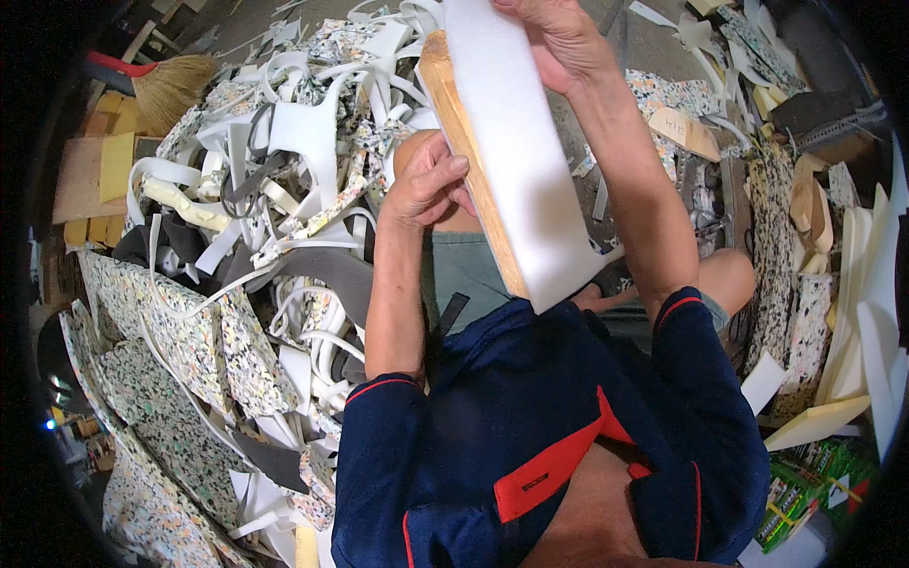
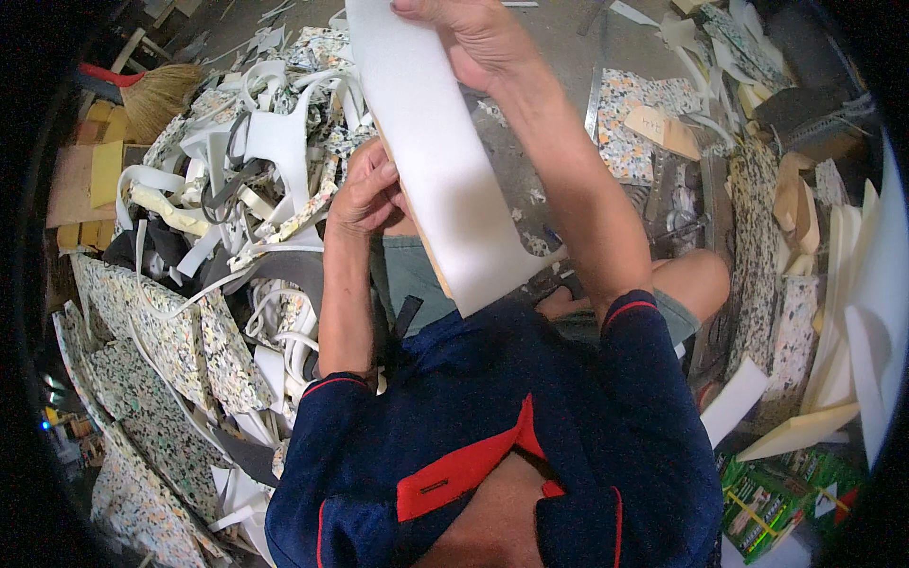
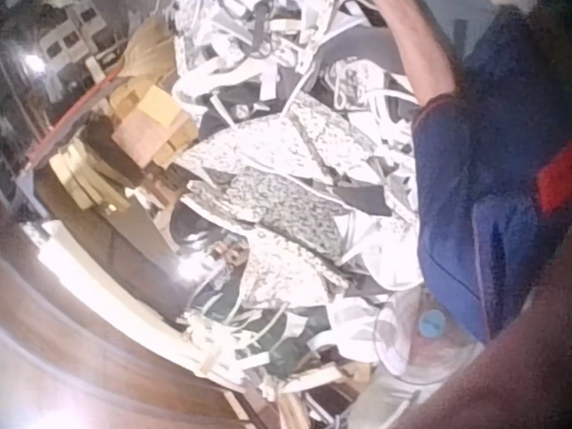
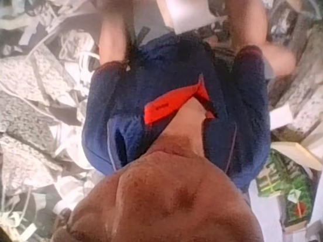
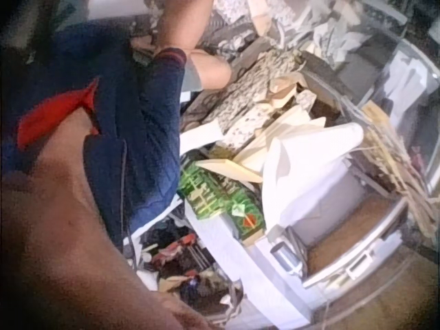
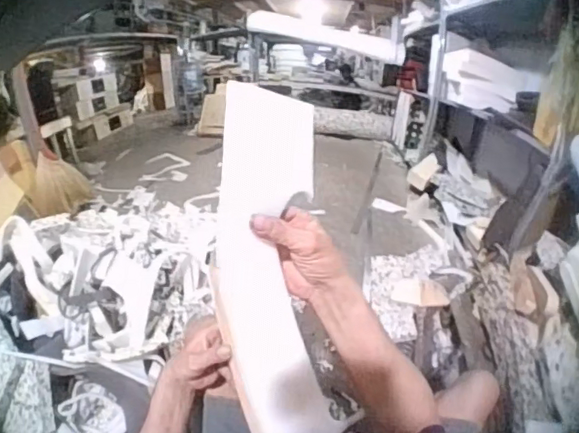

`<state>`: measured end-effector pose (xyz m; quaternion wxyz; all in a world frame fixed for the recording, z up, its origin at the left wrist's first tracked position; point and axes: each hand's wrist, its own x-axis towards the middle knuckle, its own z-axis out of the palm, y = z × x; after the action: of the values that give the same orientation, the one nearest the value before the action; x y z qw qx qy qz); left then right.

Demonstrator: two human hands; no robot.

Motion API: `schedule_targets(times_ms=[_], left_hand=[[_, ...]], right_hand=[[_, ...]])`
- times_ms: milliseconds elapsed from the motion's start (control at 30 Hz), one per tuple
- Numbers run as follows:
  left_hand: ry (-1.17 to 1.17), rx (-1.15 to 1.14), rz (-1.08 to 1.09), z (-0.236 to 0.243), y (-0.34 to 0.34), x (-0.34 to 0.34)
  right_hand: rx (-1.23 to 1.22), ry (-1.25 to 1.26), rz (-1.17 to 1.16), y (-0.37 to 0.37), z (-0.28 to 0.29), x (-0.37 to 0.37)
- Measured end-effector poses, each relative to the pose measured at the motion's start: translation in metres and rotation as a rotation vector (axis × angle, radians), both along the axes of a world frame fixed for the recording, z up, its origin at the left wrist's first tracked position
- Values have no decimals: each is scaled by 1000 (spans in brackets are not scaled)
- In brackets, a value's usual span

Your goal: The person sits on the floor and repeatedly trims and shapes a white sole material attached to a wooden block using a curved knife and a clamp. They rotate the piece, cut away excess material, and inspect the edges throughout the process.

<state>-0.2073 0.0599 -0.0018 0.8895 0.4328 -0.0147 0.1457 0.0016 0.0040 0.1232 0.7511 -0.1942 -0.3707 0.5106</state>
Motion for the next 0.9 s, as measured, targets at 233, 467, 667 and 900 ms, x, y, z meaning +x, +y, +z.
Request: schedule_targets(times_ms=[233, 467, 667, 900], left_hand=[[72, 87, 46, 8, -1, -1], [-12, 58, 15, 6, -3, 1], [-23, 73, -8, 5, -2, 1], [-13, 62, -2, 7, -1, -2]], right_hand=[[-84, -65, -28, -2, -14, 3], [-72, -51, 15, -1, -20, -1], [-128, -129, -106, 2, -29, -4], [-173, -225, -184, 0, -37, -2]])
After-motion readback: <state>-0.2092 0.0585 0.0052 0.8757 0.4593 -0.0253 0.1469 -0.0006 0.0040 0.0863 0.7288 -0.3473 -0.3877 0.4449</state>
